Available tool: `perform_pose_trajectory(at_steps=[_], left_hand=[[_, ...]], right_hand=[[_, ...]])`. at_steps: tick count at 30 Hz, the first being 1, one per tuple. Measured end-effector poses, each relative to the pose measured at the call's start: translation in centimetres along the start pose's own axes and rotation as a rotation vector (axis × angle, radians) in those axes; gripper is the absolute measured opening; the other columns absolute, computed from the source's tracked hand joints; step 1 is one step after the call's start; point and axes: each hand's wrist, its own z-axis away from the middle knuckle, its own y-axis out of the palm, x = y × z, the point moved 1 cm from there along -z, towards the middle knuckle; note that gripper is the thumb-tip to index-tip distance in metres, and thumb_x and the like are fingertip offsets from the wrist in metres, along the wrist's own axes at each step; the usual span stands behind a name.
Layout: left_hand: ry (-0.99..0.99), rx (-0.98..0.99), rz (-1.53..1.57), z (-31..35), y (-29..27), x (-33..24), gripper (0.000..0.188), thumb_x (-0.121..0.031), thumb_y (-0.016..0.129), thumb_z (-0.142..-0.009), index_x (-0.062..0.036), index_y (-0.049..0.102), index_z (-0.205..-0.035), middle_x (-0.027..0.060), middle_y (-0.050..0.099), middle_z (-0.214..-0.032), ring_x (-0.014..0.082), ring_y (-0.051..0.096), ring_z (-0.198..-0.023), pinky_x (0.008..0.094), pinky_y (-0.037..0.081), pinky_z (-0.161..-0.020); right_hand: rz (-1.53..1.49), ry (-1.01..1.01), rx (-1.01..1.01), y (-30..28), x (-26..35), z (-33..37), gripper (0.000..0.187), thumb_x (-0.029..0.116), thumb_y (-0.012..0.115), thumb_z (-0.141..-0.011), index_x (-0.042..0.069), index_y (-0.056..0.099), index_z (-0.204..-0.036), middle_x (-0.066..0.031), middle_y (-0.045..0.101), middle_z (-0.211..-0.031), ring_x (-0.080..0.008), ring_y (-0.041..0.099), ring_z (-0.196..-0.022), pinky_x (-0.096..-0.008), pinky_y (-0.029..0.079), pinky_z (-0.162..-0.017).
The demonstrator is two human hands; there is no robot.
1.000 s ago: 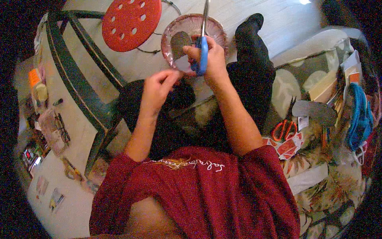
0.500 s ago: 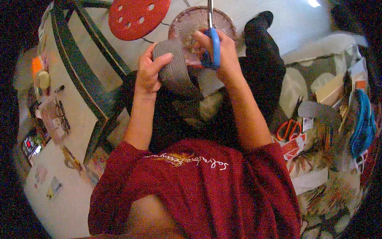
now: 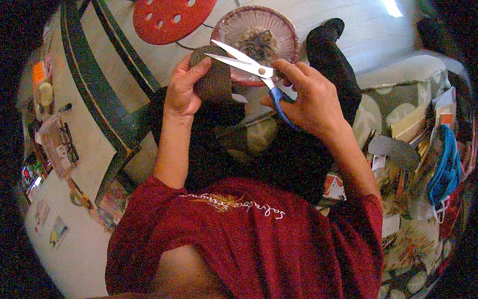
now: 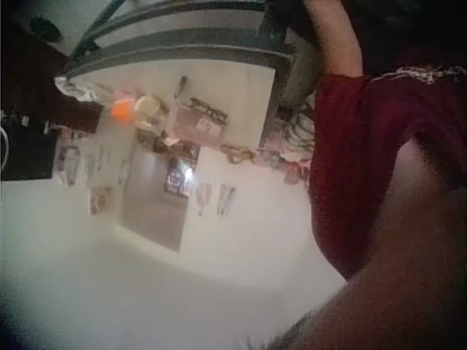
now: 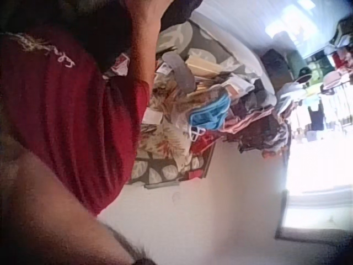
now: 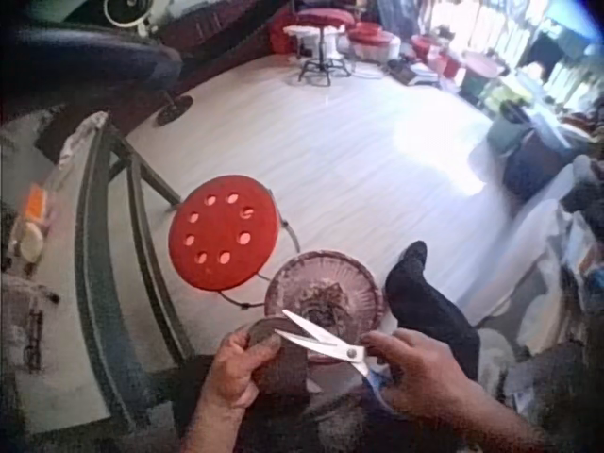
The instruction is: The person trims a gray shoe insole using blue-handled scissors. They hold the insole by hand, cutting away excess material along a marked outline while rotating the piece over a small trash bin.
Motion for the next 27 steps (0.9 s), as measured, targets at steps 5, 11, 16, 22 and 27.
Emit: perform_pose_trajectory(at_steps=[5,11,16,22,27], left_hand=[[-0.038,0.06,0.03,0.1,0.2,-0.1,0.023,-0.008,0.058,-0.083,0.0027,0.057,-0.103,0.0084,0.063,-0.095,0.0148,0.061,-0.083,0.0284,0.049,-0.076],[-0.02,0.079,0.003,0.3,0.3,-0.1,0.026,-0.008,0.057,-0.083,0.0033,0.056,-0.106,0.0079,0.062,-0.097,0.0141,0.06,-0.085,0.0275,0.049,-0.077],[-0.016,0.086,-0.034,0.2,0.4,-0.3,0.026,-0.009,0.058,-0.083,0.0036,0.056,-0.106,0.0077,0.062,-0.097,0.0137,0.06,-0.084,0.0266,0.049,-0.076],[-0.018,0.09,-0.064,0.1,0.5,-0.3,0.025,-0.009,0.058,-0.083,0.0045,0.056,-0.104,0.0079,0.063,-0.094,0.0134,0.06,-0.082,0.0264,0.049,-0.075],[-0.011,0.086,-0.109,0.1,0.6,-0.3,0.025,-0.01,0.058,-0.083,0.0048,0.057,-0.104,0.0077,0.063,-0.093,0.0128,0.06,-0.08,0.0256,0.048,-0.074]], right_hand=[[-0.051,0.004,0.008,-0.3,0.2,-0.3,0.056,0.017,0.077,-0.063,0.007,0.054,-0.113,-0.0062,0.053,-0.077,-0.0164,0.052,-0.064,-0.0278,0.045,-0.06],[0.0,0.002,0.066,-0.8,0.0,-0.5,0.057,0.019,0.078,-0.062,0.007,0.054,-0.113,-0.0067,0.053,-0.077,-0.0165,0.052,-0.062,-0.028,0.045,-0.058],[0.046,-0.063,0.064,-1.3,-0.1,-0.7,0.055,0.021,0.077,-0.063,0.006,0.054,-0.111,-0.0074,0.052,-0.075,-0.0189,0.052,-0.062,-0.0293,0.045,-0.058],[0.059,-0.089,0.073,-1.4,-0.8,-0.6,0.054,0.02,0.077,-0.064,0.005,0.054,-0.11,-0.0085,0.054,-0.076,-0.0197,0.053,-0.062,-0.0305,0.045,-0.058],[0.029,-0.072,0.102,-1.5,-1.0,-0.6,0.052,0.021,0.076,-0.064,0.004,0.055,-0.109,-0.0088,0.055,-0.077,-0.0191,0.054,-0.063,-0.0302,0.045,-0.058]])
